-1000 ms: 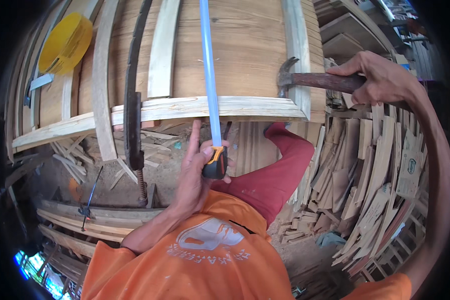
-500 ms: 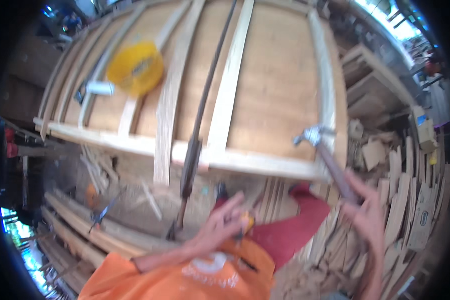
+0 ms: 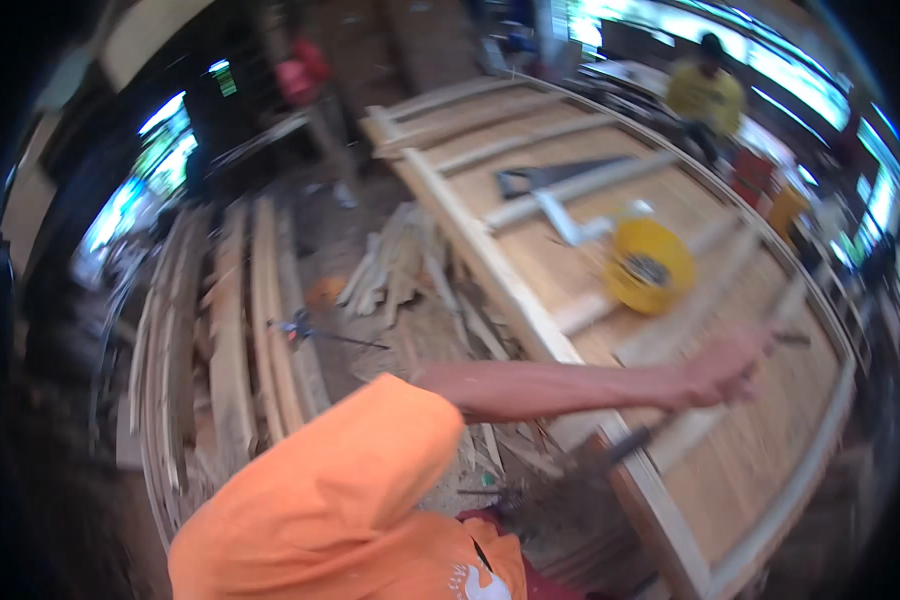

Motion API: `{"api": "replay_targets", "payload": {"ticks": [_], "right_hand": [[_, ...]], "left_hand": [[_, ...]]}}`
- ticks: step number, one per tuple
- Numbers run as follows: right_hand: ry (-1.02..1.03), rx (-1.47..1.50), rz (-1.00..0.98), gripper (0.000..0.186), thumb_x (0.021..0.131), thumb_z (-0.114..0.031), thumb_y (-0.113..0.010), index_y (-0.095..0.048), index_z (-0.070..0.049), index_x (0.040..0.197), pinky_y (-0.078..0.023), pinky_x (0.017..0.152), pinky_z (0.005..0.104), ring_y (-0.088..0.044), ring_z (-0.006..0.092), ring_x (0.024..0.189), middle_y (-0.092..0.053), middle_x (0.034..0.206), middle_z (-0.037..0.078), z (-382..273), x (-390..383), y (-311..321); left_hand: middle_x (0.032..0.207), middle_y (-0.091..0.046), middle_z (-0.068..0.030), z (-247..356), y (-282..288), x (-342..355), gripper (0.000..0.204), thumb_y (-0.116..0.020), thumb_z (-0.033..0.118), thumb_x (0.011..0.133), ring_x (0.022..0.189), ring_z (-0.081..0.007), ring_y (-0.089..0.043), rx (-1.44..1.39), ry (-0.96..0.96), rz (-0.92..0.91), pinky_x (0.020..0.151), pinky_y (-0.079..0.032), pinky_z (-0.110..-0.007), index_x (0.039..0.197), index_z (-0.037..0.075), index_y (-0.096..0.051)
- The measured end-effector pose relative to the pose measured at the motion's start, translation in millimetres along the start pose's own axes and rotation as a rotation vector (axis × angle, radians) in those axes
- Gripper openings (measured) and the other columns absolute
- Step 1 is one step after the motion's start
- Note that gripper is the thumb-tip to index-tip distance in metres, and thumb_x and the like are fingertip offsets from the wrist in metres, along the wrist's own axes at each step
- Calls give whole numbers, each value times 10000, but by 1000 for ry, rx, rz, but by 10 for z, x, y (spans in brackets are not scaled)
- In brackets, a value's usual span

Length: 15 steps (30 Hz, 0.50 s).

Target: The person builds a wooden frame by measuring wood pieces with a tape measure, marking them with a pencil, and hammering nails to join the segments together. The person also adjusts a long metal clamp holding the frame components in place.

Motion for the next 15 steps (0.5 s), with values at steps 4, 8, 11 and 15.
{"api": "replay_targets", "payload": {"ticks": [4,8,11,15], "right_hand": [[138,-143,148,433,960,-131,-726,-596,26,1342,-537,863,345,-668,198,961,-682,1092,130,337,4,126],[313,-213,75,487,975,-144,-720,-589,29,1412,-543,972,366,-681,222,1083,-696,1201,156,224,-114,142],[300,-247,-138,258,854,-19,-717,-662,26,1102,-504,772,351,-606,191,830,-647,877,104,-140,-3,-79],[603,-323,-353,321,729,-18,-665,-667,41,1045,-507,765,428,-649,450,855,-619,875,291,-975,407,-580]], "left_hand": [[1167,-618,-225,69,526,282,638,-757,150,819,1099,-409,-607,318,-166,63,998,-494,-472,1395,6,-524],[992,-670,-120,356,1170,131,479,-747,276,908,843,-210,-644,10,102,46,751,-532,-359,1309,31,-654],[1083,-693,-92,712,1735,-510,393,-712,230,992,915,-122,-672,-208,360,-52,767,-542,-270,1327,29,-670],[1228,-702,-148,1146,2567,-1244,446,-582,177,1013,1004,-169,-691,-162,466,186,706,-567,-285,1410,-25,-612]]}}
Point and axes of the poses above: each hand's wrist, its own x-axis towards the middle knuckle, its own y-axis out of the back of the hand, z = x × y, the point moved 1 cm from there along x, towards the middle knuckle
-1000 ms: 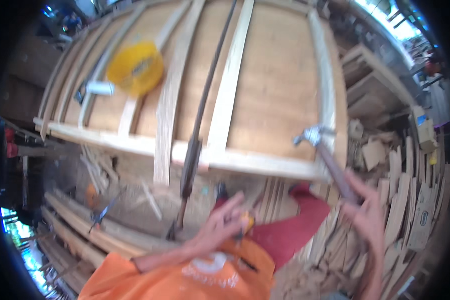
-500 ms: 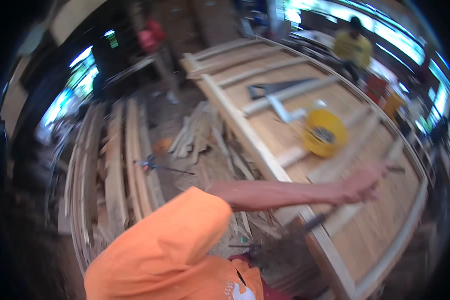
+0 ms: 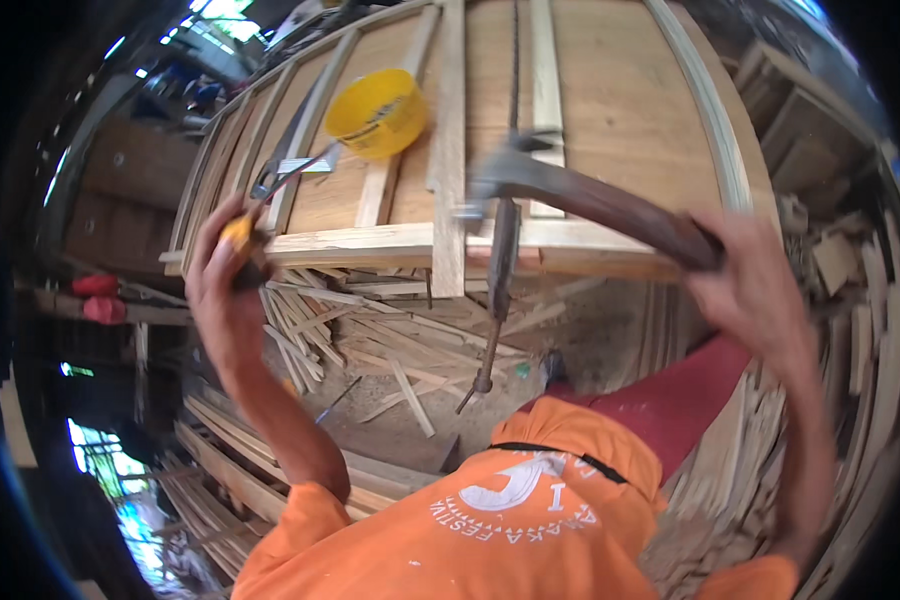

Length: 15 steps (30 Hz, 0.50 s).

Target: The person builds a wooden frame by measuring wood pieces with a tape measure, marking them with a pencil, and hammering nails to join the segments together. The person also adjusts a long metal clamp holding the frame components in place.

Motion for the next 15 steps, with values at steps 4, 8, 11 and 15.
{"api": "replay_targets", "payload": {"ticks": [4,8,11,15], "right_hand": [[135,-278,-96,424,715,-70,-718,-701,18,1129,-530,850,400,-691,390,903,-693,960,230,-750,937,-80],[618,80,-173,167,761,-24,-642,-694,39,908,-490,597,452,-599,294,641,-577,657,159,-1143,1322,-242],[586,270,-270,259,753,45,-563,-702,93,966,-414,450,360,-496,213,503,-519,594,88,-1039,1164,-298],[0,442,-243,356,788,67,-529,-701,123,1095,-371,365,292,-440,156,425,-487,561,38,-777,677,-144]], "left_hand": [[1246,-708,-126,-86,670,-604,435,-570,229,1035,963,-174,-680,181,174,262,684,-533,-274,1404,5,-625],[1292,-688,-83,-153,1114,-919,467,-594,277,1044,1067,-158,-635,284,251,409,759,-528,-268,1435,22,-606],[1366,-587,-88,-136,1198,-1029,567,-651,297,1014,1142,-187,-568,86,208,348,767,-521,-259,1484,1,-538],[1080,-516,-94,-219,893,-936,538,-765,293,926,985,-194,-520,-396,176,-283,615,-491,-220,1274,-13,-491]]}}
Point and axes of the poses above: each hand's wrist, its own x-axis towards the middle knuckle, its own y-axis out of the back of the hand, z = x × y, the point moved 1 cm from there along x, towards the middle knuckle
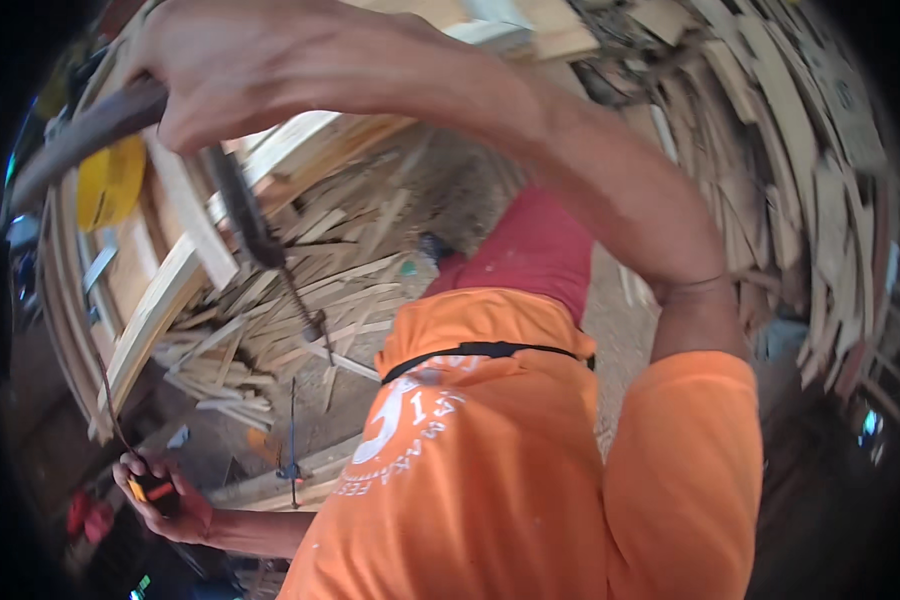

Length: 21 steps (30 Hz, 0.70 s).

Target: The person builds a wooden frame by measuring wood pieces with a tape measure, marking them with a pencil, and hammering nails to join the segments together. The person also adjusts a long metal clamp holding the frame components in place.

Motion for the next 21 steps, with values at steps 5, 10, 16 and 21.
{"api": "replay_targets", "payload": {"ticks": [5,10,16,21], "right_hand": [[-148,-447,747,395,925,-88,-657,-666,71,1287,-446,454,271,-535,126,516,-562,654,40,378,-952,-134],[-539,-173,1108,357,935,-322,-808,-744,18,1023,-464,641,298,-567,95,711,-662,783,19,965,-2154,-384],[-1319,-198,1311,347,967,-299,-762,-647,8,855,-352,577,319,-433,86,651,-513,691,-29,1591,-3635,-1213],[-1440,156,1520,308,955,-228,-752,-588,-59,756,-336,455,303,-444,73,498,-495,600,-31,1899,-4325,-1904]], "left_hand": [[904,-578,-118,-601,-521,506,680,-933,352,772,622,-173,-549,-159,106,-665,487,-495,-249,1188,-6,-532],[1063,-664,-194,-959,-1335,676,815,-940,237,717,844,-224,-645,26,392,-1028,721,-531,-333,1358,-77,-546],[1256,-641,-187,-1142,-2151,667,808,-871,93,795,1093,-314,-653,300,422,-1271,986,-507,-398,1498,-21,-489],[1272,-679,-192,-1147,-2158,649,940,-914,65,745,1190,-328,-680,443,594,-1033,1046,-506,-407,1561,-10,-454]]}}
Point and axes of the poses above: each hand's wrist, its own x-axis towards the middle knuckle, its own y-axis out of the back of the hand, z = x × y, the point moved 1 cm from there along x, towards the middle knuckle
